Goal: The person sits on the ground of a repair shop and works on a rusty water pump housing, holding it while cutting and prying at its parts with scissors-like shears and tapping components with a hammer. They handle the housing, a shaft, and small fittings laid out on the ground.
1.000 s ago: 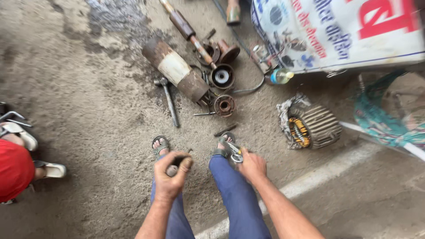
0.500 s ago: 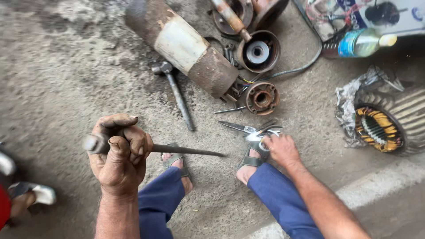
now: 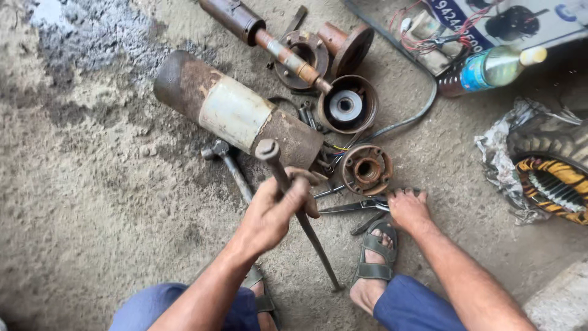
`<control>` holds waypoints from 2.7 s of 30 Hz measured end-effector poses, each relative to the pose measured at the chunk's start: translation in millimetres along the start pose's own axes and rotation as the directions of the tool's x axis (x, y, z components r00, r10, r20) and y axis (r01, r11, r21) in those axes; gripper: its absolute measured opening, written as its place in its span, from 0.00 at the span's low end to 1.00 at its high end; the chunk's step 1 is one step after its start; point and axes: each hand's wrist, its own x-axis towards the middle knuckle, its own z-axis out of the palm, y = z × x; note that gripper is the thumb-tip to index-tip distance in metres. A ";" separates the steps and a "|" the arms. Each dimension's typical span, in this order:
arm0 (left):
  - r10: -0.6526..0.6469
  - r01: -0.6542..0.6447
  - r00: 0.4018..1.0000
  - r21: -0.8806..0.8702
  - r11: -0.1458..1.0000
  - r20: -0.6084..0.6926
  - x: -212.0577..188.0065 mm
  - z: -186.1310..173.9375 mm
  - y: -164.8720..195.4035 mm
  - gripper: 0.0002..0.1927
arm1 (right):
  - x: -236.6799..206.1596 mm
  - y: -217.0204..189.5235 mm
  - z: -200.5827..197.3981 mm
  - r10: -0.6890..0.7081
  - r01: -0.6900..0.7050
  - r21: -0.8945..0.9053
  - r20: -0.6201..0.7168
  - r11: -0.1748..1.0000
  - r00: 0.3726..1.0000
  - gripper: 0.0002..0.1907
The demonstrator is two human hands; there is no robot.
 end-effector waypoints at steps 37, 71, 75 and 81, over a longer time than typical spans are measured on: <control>-0.302 0.572 0.580 0.114 0.812 -0.756 -27.2 -96.2 -19.1 0.31 | -32.5 -154.9 -124.5 0.216 0.270 0.852 -0.396 0.448 0.893 0.36; -0.208 -0.043 0.817 -0.417 0.908 -0.538 -107.7 -76.6 -30.3 0.49 | -110.2 -211.7 -272.6 -0.113 0.211 0.203 -0.408 0.956 0.906 0.34; 0.764 -0.471 0.286 0.610 0.637 -0.578 -118.8 -108.2 26.8 0.67 | -131.3 -256.0 -329.3 -0.118 0.261 0.224 -0.502 0.939 0.857 0.30; 0.602 -0.285 0.289 0.534 0.796 -0.744 -105.8 -148.5 80.2 0.67 | -145.1 -305.1 -370.1 -0.251 0.362 0.091 -0.565 0.928 0.786 0.26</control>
